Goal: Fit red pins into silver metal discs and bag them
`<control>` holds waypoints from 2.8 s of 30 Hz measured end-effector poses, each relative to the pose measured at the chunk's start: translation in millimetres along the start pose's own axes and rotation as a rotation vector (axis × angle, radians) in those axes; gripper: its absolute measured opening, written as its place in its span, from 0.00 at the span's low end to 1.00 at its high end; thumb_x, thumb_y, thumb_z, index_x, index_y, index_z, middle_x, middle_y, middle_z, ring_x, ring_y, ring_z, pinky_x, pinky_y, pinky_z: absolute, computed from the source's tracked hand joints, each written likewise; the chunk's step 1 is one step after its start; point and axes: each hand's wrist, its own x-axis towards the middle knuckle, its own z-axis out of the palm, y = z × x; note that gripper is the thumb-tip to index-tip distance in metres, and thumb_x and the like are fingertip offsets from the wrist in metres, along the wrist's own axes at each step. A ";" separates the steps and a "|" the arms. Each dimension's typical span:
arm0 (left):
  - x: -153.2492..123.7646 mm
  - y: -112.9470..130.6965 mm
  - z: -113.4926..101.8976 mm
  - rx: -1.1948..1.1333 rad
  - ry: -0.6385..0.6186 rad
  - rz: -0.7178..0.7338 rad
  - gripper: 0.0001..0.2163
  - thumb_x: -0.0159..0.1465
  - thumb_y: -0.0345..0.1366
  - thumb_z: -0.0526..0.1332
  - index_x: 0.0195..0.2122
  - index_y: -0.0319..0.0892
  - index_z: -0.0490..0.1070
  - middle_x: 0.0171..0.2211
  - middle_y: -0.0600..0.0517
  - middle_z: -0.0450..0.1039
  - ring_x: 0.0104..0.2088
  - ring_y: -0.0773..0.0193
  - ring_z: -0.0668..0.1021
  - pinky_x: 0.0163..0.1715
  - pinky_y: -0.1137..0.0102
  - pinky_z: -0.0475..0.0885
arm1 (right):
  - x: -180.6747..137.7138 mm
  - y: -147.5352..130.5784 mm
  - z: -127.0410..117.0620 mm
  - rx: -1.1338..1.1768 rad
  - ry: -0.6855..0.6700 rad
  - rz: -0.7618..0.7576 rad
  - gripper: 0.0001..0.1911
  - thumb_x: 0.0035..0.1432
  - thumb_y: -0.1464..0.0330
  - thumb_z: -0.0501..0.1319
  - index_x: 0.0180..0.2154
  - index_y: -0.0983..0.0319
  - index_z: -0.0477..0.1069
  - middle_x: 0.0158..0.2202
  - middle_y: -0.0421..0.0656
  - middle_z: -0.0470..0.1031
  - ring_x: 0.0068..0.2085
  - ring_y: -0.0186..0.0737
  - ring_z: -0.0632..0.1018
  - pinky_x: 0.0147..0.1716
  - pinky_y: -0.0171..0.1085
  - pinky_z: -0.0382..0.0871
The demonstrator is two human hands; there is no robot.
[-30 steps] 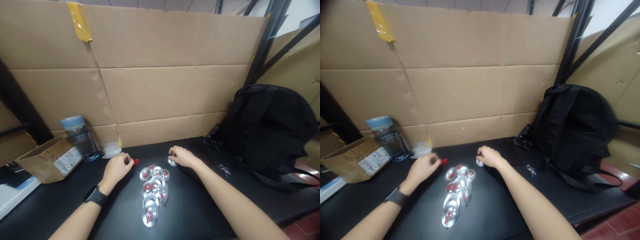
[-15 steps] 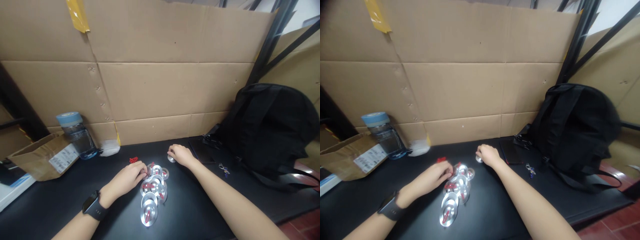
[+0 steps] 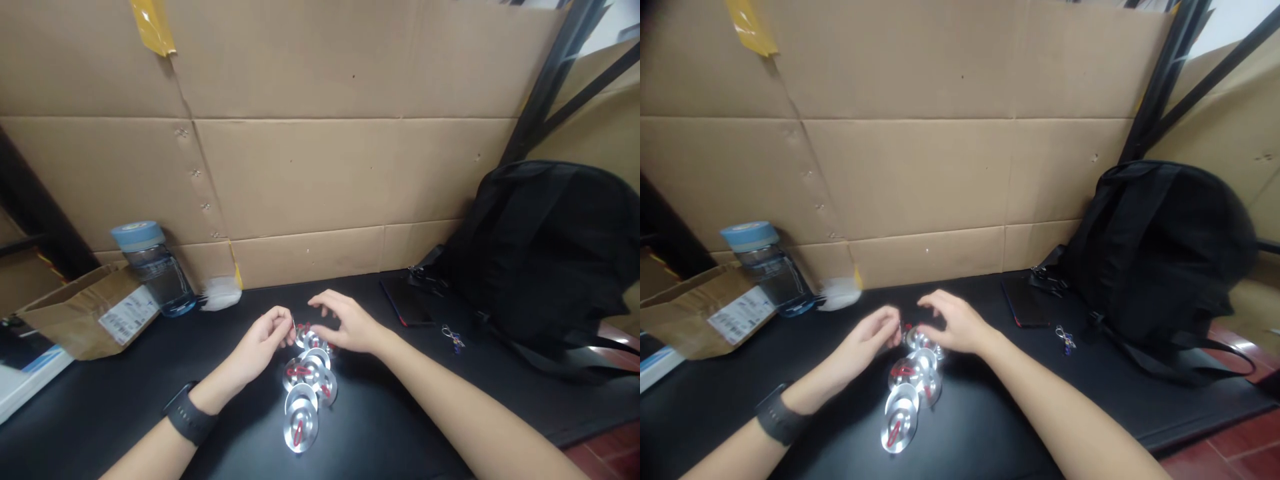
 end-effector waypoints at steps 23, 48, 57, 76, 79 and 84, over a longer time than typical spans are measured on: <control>15.7 -50.5 -86.8 0.641 0.312 0.045 0.17 0.63 0.53 0.65 0.43 0.46 0.83 0.44 0.49 0.84 0.44 0.52 0.84 0.48 0.62 0.77 | -1.4 27.2 -36.9 -0.439 -0.243 0.422 0.23 0.60 0.51 0.66 0.51 0.57 0.76 0.49 0.48 0.76 0.45 0.48 0.80 0.39 0.38 0.70; 6.0 -15.3 -39.7 0.807 0.082 0.380 0.11 0.71 0.40 0.57 0.48 0.46 0.78 0.51 0.46 0.79 0.52 0.55 0.78 0.56 0.60 0.71 | -5.4 41.4 -23.9 -0.137 -0.299 0.261 0.21 0.54 0.68 0.72 0.51 0.62 0.77 0.46 0.47 0.73 0.41 0.41 0.78 0.44 0.38 0.73; -11.2 4.9 -3.4 0.685 -0.343 0.292 0.18 0.76 0.42 0.51 0.64 0.55 0.69 0.62 0.50 0.72 0.63 0.53 0.70 0.63 0.56 0.61 | -3.3 44.7 -1.3 -0.102 -0.137 0.131 0.11 0.66 0.72 0.59 0.48 0.64 0.76 0.40 0.46 0.76 0.37 0.38 0.77 0.42 0.38 0.72; -6.3 -1.2 -2.1 0.696 -0.259 0.280 0.17 0.75 0.44 0.51 0.56 0.53 0.78 0.55 0.48 0.79 0.55 0.52 0.74 0.59 0.56 0.65 | -1.2 52.2 -17.9 -0.144 -0.198 0.105 0.12 0.62 0.77 0.61 0.41 0.61 0.82 0.43 0.46 0.84 0.45 0.43 0.82 0.49 0.39 0.72; -6.5 -1.9 -1.6 0.691 -0.271 0.287 0.17 0.75 0.43 0.52 0.55 0.55 0.78 0.57 0.50 0.77 0.56 0.53 0.74 0.58 0.57 0.65 | -0.5 50.5 -14.4 -0.153 -0.210 0.082 0.12 0.64 0.76 0.61 0.42 0.59 0.83 0.44 0.45 0.83 0.46 0.43 0.81 0.51 0.41 0.71; -7.4 -4.5 -1.7 0.737 -0.311 0.264 0.18 0.75 0.44 0.51 0.63 0.58 0.71 0.64 0.51 0.71 0.58 0.51 0.71 0.61 0.53 0.63 | -1.0 50.8 -4.5 -0.157 -0.216 0.062 0.10 0.66 0.72 0.62 0.44 0.58 0.83 0.48 0.45 0.81 0.48 0.43 0.81 0.53 0.42 0.70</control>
